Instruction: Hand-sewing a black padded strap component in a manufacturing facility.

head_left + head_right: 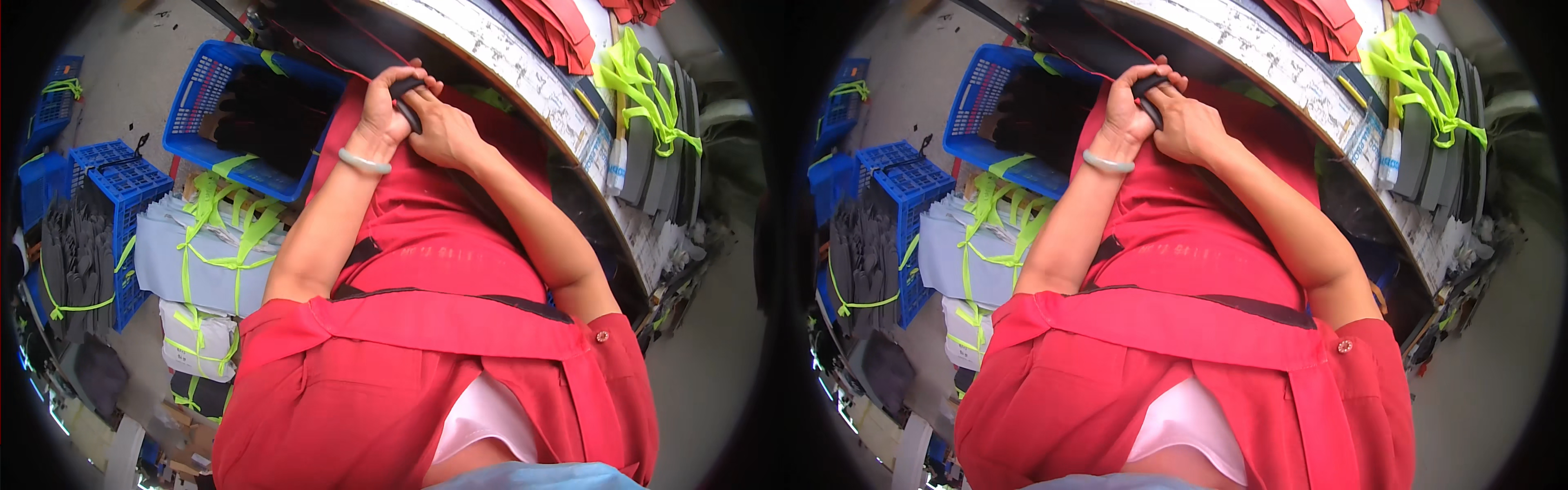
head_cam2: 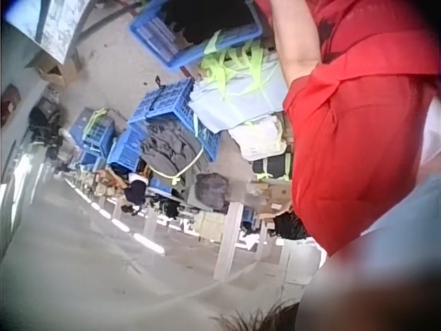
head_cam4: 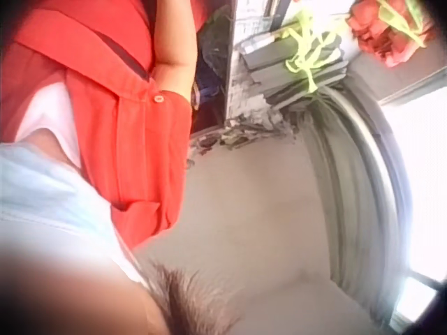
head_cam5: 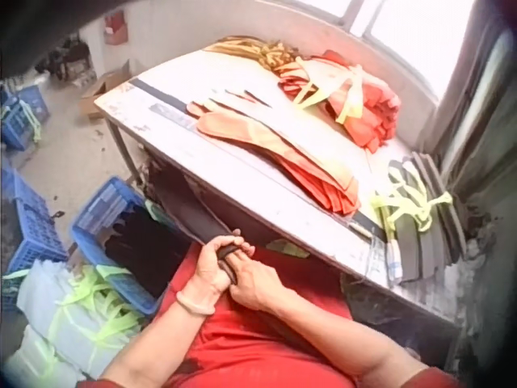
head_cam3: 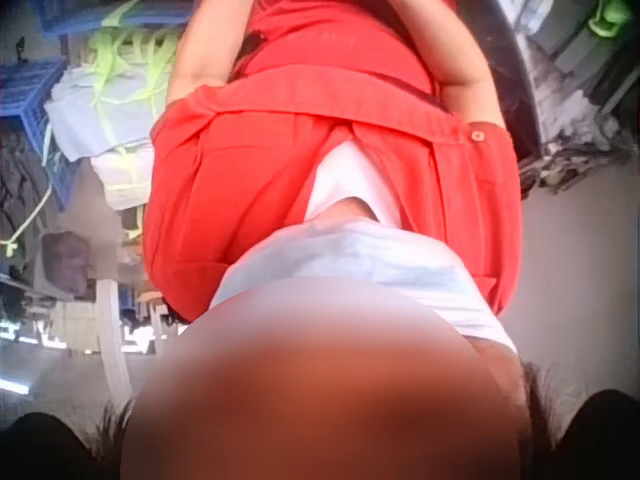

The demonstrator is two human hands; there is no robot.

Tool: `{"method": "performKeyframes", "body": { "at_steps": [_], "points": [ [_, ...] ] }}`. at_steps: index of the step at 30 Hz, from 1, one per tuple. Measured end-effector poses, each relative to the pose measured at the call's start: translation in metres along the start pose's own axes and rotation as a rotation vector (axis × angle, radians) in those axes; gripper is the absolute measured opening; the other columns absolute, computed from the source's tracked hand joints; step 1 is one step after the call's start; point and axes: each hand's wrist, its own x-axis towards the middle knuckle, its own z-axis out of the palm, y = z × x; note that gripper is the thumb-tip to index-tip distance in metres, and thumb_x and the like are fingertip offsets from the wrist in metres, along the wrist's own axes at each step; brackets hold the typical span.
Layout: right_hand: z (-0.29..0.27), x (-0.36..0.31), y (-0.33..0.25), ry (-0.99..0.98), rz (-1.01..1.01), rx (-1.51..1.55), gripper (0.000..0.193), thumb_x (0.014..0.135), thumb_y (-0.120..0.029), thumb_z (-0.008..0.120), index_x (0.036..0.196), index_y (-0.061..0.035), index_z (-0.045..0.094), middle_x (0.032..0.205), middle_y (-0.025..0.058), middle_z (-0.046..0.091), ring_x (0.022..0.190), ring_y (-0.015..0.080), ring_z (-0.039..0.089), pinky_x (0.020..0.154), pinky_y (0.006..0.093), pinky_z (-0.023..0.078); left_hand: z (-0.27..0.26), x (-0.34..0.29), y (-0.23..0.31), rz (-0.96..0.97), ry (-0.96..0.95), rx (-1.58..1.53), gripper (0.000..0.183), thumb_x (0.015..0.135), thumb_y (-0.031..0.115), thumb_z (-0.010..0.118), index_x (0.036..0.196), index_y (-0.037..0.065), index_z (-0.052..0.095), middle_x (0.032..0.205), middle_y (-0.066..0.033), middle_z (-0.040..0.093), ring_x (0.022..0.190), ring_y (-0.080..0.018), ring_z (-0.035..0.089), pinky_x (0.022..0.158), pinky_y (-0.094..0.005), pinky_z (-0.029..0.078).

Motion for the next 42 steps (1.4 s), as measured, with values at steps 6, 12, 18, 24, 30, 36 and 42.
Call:
{"method": "performKeyframes", "body": {
  "at_steps": [6,12,18,24,30,36,42],
  "points": [
    [0.000,-0.034,0.008,-0.004,-0.059,0.062,0.052,0.073,-0.009,0.056,0.124,-0.0102,0.051,0.132,0.0157,0.052,0.107,0.0379,0.060,0.085,0.0495,0.051,0.010,-0.017,-0.004,-0.009,0.134,0.025,0.031,0.093,0.023,0.059,0.110,-0.003,0.055,0.094,-0.0135,0.063,0.098,-0.0309,0.062,0.098,-0.0457,0.048],
    [-0.005,0.018,0.005,-0.219,0.020,-0.018,0.032,0.075,-0.014,0.055,0.105,-0.0024,0.056,0.104,0.0217,0.065,0.094,0.0395,0.064,0.080,0.0486,0.052,0.002,0.002,-0.002,-0.016,0.115,0.009,0.019,0.082,0.005,0.064,0.098,0.002,0.055,0.078,-0.0095,0.061,0.071,-0.0236,0.061,0.077,-0.0407,0.053],
    [0.002,-0.032,0.001,0.022,-0.001,0.064,0.065,0.071,-0.010,0.057,0.134,-0.0103,0.044,0.139,0.0156,0.045,0.104,0.0427,0.059,0.085,0.0495,0.050,0.003,-0.001,-0.002,0.010,-0.002,-0.030,0.021,0.080,0.002,0.059,0.100,0.000,0.053,0.076,-0.0093,0.057,0.074,-0.0251,0.059,0.082,-0.0416,0.051],
    [-0.002,-0.019,0.006,-0.015,-0.008,0.010,0.062,0.071,-0.010,0.058,0.131,-0.0128,0.048,0.137,0.0146,0.048,0.106,0.0393,0.060,0.086,0.0486,0.051,0.013,-0.011,-0.006,-0.060,0.105,0.011,0.024,0.092,0.018,0.059,0.105,-0.002,0.055,0.085,-0.0125,0.063,0.093,-0.0322,0.064,0.090,-0.0463,0.052],
    [0.000,0.002,-0.001,-0.124,0.079,-0.081,0.038,0.074,-0.009,0.056,0.112,-0.0052,0.056,0.112,0.0181,0.063,0.095,0.0398,0.063,0.080,0.0488,0.052,0.005,-0.002,-0.008,-0.003,0.069,0.035,0.012,0.086,0.009,0.065,0.093,0.003,0.059,0.077,-0.0075,0.062,0.073,-0.0218,0.062,0.083,-0.0410,0.054],
    [0.004,-0.029,0.007,0.059,-0.123,-0.021,0.046,0.073,-0.013,0.059,0.118,-0.0087,0.053,0.113,0.0213,0.062,0.095,0.0409,0.063,0.081,0.0495,0.052,0.001,-0.011,-0.008,-0.050,0.065,-0.001,0.020,0.084,0.003,0.060,0.102,-0.002,0.054,0.078,-0.0109,0.060,0.077,-0.0250,0.061,0.089,-0.0419,0.051],
    [-0.005,0.010,0.002,-0.123,0.015,-0.085,0.041,0.074,-0.014,0.058,0.114,-0.0087,0.054,0.120,0.0177,0.059,0.098,0.0411,0.061,0.082,0.0503,0.051,0.007,-0.007,-0.005,-0.028,0.108,0.051,0.021,0.090,0.016,0.062,0.100,-0.002,0.058,0.084,-0.0145,0.063,0.089,-0.0314,0.064,0.091,-0.0452,0.052]
  ]
}}
